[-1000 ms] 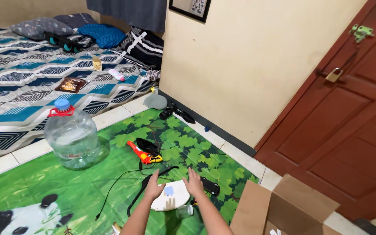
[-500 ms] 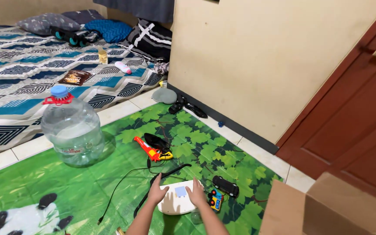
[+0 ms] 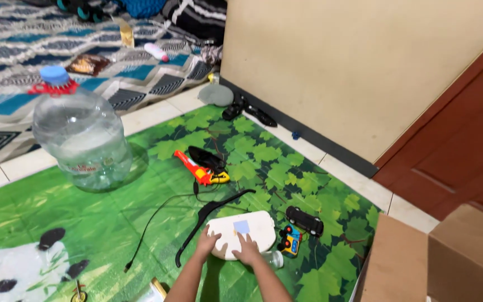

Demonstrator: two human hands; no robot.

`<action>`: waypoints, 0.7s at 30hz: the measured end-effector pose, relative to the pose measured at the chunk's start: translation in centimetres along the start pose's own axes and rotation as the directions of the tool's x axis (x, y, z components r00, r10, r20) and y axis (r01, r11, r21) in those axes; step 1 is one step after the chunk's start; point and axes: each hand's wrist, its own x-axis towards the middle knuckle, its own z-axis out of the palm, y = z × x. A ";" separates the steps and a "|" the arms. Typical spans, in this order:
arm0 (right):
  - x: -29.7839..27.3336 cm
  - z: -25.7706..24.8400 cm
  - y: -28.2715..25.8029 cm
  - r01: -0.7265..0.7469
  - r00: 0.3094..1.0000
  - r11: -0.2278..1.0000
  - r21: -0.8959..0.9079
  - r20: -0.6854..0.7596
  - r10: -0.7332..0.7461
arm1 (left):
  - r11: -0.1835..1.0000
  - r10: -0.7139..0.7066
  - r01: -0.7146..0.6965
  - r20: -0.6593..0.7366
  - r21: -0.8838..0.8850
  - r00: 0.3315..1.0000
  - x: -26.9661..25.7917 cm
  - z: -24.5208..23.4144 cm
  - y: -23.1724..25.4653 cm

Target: Picking up various toys and items from the floor and placing them into a cardboard box.

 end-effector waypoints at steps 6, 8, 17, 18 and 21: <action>2.9 3.4 1.4 -0.008 0.999 1.000 0.030 -0.049 0.009 | 0.970 -0.066 0.073 0.037 -0.232 0.997 1.1 0.8 -3.7; 2.1 2.9 0.4 -0.022 0.999 0.999 -0.028 -0.028 0.022 | 0.965 -0.114 0.121 0.046 -0.230 0.992 1.6 0.9 -4.7; -1.5 1.4 -0.2 -0.060 0.998 0.995 -0.084 0.006 0.061 | 0.885 -0.264 0.228 -0.034 -0.406 0.964 1.0 1.6 -5.2; -2.5 1.6 -0.4 -0.035 0.999 0.996 -0.084 0.036 0.038 | 0.884 -0.275 0.222 -0.075 -0.412 0.958 0.4 1.3 -5.3; -3.6 2.2 -0.6 0.022 1.000 0.998 -0.056 -0.010 -0.023 | 0.850 -0.286 0.275 0.045 -0.450 0.957 -1.1 0.4 -3.9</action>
